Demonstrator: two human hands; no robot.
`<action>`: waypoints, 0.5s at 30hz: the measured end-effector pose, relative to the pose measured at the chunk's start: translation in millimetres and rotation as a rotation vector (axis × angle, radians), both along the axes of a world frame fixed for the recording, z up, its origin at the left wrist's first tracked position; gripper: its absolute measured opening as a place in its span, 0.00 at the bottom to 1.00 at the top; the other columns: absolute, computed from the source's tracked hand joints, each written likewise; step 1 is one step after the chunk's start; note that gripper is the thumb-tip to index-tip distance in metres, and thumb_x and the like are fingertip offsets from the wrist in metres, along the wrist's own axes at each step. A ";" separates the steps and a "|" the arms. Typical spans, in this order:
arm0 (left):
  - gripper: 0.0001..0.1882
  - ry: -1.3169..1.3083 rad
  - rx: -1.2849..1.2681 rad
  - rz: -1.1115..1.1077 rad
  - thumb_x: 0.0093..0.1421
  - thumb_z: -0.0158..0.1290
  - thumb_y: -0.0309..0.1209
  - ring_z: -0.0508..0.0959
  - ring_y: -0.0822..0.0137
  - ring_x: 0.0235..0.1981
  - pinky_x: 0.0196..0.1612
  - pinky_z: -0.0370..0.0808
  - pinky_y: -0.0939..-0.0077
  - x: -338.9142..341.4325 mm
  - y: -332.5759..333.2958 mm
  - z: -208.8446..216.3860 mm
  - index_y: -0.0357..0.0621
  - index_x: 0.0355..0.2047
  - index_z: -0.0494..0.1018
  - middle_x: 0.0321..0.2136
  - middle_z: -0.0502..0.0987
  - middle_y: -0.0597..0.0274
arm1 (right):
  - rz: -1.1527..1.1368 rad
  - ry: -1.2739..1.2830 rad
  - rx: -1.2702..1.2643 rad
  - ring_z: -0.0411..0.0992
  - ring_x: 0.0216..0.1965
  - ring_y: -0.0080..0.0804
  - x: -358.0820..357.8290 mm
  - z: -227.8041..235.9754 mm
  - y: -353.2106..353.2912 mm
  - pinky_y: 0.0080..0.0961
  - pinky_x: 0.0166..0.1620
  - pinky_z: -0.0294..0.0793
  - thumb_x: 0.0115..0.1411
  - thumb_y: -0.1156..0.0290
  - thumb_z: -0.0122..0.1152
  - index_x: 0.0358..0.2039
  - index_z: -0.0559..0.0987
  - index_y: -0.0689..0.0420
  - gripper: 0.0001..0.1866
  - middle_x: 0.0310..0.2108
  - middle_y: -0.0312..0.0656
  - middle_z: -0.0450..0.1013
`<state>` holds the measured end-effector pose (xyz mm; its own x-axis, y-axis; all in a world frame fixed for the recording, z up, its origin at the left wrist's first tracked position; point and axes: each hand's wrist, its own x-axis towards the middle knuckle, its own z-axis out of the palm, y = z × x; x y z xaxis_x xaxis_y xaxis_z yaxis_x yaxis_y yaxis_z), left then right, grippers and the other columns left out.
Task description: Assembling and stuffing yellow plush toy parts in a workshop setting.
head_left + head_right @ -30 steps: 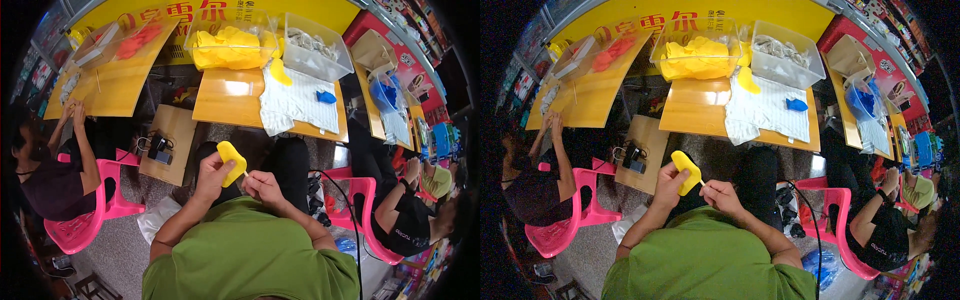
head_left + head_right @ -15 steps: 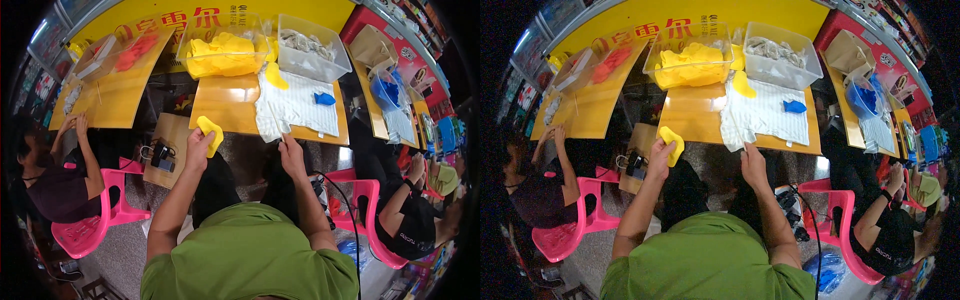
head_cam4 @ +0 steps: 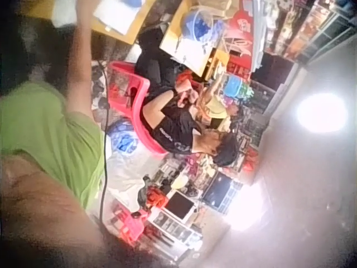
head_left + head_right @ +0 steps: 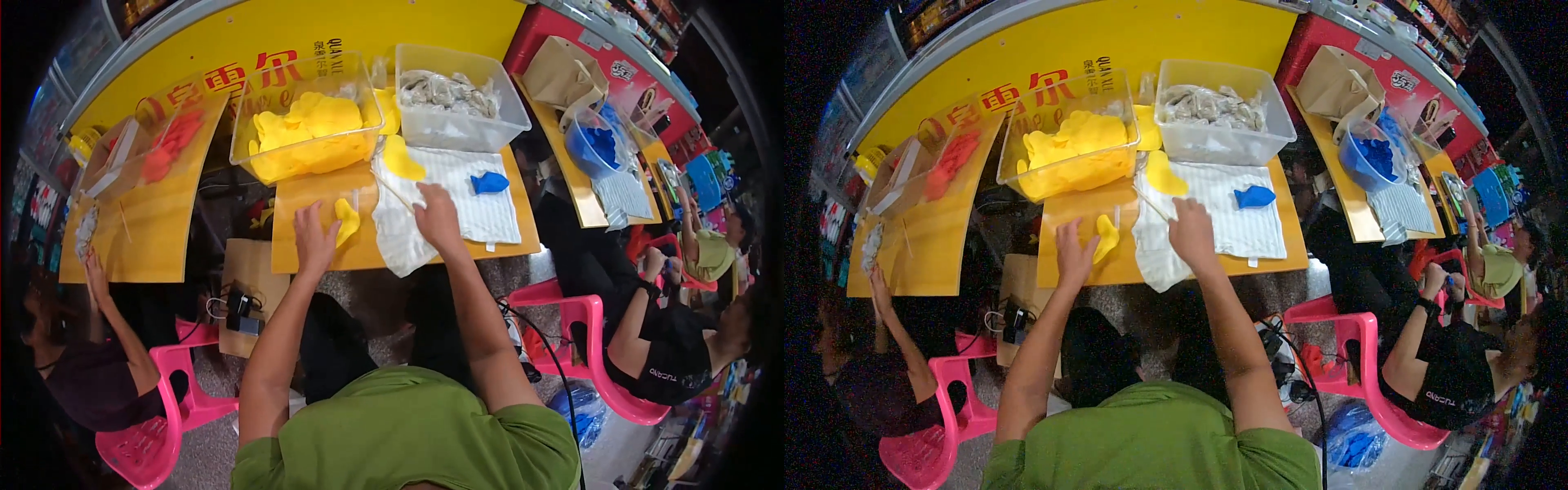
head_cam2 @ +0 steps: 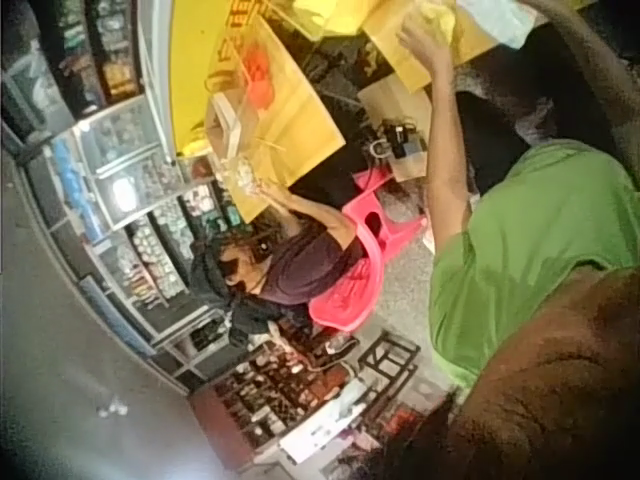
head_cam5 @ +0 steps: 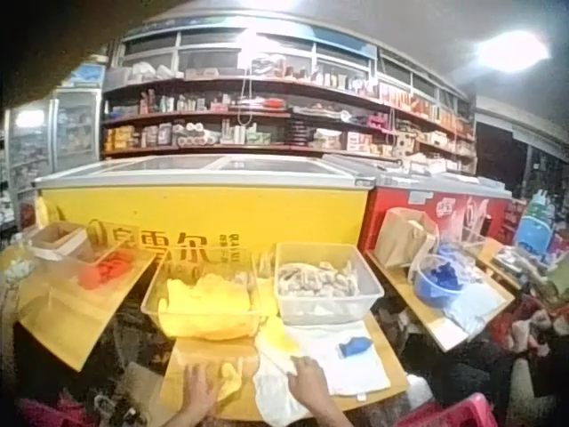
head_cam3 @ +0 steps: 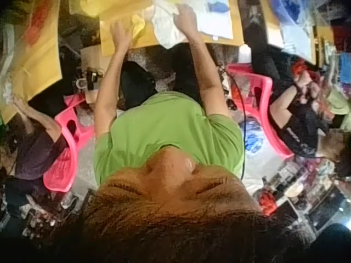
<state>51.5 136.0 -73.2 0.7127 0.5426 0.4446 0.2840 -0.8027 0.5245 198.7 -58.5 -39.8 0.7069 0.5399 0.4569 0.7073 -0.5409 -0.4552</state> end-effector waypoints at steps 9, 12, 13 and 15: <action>0.21 0.109 0.049 -0.036 0.55 0.52 0.33 0.63 0.49 0.49 0.51 0.60 0.57 -16.6 20.1 -11.6 0.38 0.48 0.65 0.45 0.64 0.50 | -0.214 -0.267 0.152 0.73 0.34 0.48 171.7 87.0 27.8 0.40 0.36 0.72 0.52 0.70 0.56 0.31 0.78 0.59 0.08 0.30 0.50 0.73; 0.21 0.107 -0.004 -0.067 0.56 0.51 0.34 0.63 0.50 0.49 0.51 0.60 0.57 -16.0 22.2 -8.3 0.37 0.48 0.65 0.45 0.64 0.50 | -0.260 -0.100 -0.207 0.74 0.37 0.48 225.6 98.9 36.9 0.41 0.39 0.73 0.49 0.68 0.58 0.31 0.79 0.58 0.10 0.34 0.51 0.75; 0.21 0.113 -0.008 -0.062 0.56 0.51 0.34 0.63 0.50 0.49 0.51 0.60 0.57 -16.6 22.4 -8.5 0.37 0.48 0.65 0.45 0.64 0.50 | -0.293 0.009 -0.443 0.74 0.39 0.47 234.8 99.4 39.9 0.41 0.40 0.73 0.47 0.68 0.60 0.32 0.79 0.58 0.11 0.36 0.51 0.75; 0.21 0.111 -0.032 -0.053 0.57 0.50 0.35 0.62 0.50 0.50 0.52 0.59 0.57 -14.7 22.9 -9.1 0.36 0.47 0.65 0.45 0.64 0.50 | -0.250 -0.006 -0.551 0.74 0.37 0.46 249.4 87.7 43.3 0.40 0.38 0.73 0.45 0.66 0.61 0.31 0.79 0.58 0.12 0.34 0.52 0.75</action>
